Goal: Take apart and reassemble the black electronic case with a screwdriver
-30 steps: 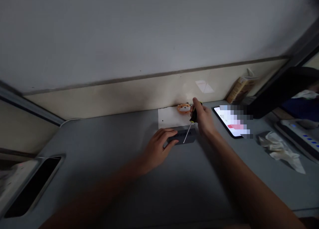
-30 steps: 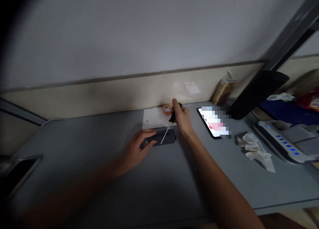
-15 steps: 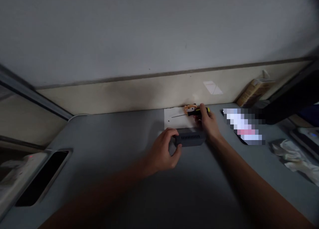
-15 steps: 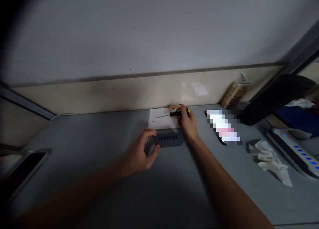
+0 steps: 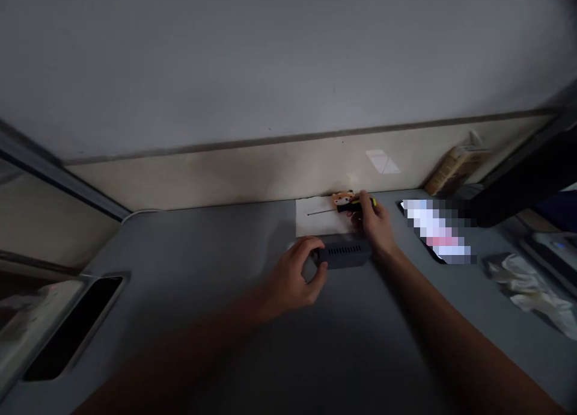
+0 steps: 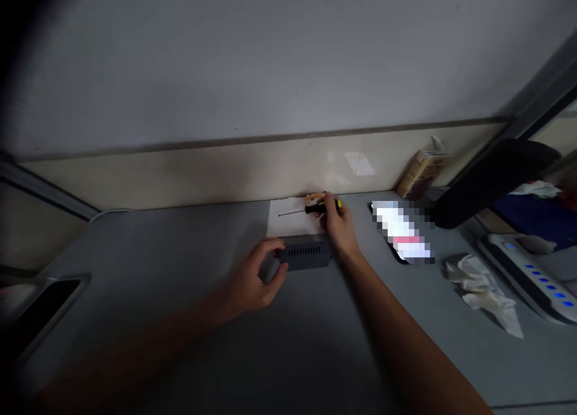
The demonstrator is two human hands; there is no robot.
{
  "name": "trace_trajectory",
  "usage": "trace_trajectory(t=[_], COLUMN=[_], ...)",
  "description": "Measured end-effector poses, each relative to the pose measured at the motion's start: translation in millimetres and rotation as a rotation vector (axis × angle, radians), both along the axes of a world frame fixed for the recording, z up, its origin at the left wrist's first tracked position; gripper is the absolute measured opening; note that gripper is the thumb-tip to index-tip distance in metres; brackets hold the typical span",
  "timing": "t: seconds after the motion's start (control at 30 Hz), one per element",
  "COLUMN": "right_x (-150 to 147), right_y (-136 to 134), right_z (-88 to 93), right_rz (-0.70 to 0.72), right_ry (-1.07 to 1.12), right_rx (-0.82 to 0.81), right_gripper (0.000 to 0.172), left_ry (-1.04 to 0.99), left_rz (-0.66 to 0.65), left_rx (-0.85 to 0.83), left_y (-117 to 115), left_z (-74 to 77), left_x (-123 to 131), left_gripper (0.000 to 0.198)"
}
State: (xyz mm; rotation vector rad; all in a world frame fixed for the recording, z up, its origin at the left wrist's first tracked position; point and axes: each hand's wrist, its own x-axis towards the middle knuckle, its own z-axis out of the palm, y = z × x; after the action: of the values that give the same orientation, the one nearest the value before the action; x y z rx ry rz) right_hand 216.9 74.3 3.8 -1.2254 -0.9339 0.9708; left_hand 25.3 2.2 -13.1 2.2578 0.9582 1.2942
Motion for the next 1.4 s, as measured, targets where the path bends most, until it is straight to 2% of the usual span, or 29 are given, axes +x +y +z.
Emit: trace_trajectory(t=[0.2, 0.33, 0.43, 0.53, 0.67, 0.77, 0.9, 0.97, 1.2, 1.4], right_x=[14, 18, 19, 19, 22, 24, 25, 25, 28, 32], right_y=[6, 7, 6, 7, 8, 8, 8, 9, 9, 10], right_z=[-1.8, 0.6, 2.2, 2.0, 0.5, 0.5, 3.1, 4.6, 7.5, 8.2], right_rz=[-0.162, -0.175, -0.182, -0.182, -0.18, -0.193, -0.222, -0.229, -0.237, -0.284], right_ry=[0.091, 0.083, 0.065, 0.059, 0.047, 0.042, 0.032, 0.034, 0.061, 0.093], right_rx=[-0.048, -0.029, -0.016, -0.006, -0.007, 0.002, -0.008, -0.016, 0.006, -0.04], right_gripper=[0.068, 0.066, 0.064, 0.062, 0.061, 0.06, 0.058, 0.058, 0.052, 0.048], left_ry=[-0.053, -0.03, 0.008, 0.036, 0.033, 0.078, 0.318, 0.393, 0.339, 0.216], left_rz=[-0.031, 0.045, 0.098, 0.076, 0.062, 0.034, -0.055, -0.047, -0.063, -0.014], left_rx=[-0.247, -0.355, -0.345, -0.294, -0.278, -0.27, -0.233, -0.221, -0.206, -0.163], left_y=[5, 11, 16, 21, 19, 13, 3, 1, 3, 5], left_z=[1.3, -2.2, -6.7, -10.2, -10.8, -5.9, 4.2, 6.8, 3.9, 2.6], left_x=[0, 0, 1, 1, -1, -2, -1, -1, 0, -1], left_gripper=[0.022, 0.023, 0.017, 0.012, 0.014, 0.031, 0.078, 0.082, 0.067, 0.029])
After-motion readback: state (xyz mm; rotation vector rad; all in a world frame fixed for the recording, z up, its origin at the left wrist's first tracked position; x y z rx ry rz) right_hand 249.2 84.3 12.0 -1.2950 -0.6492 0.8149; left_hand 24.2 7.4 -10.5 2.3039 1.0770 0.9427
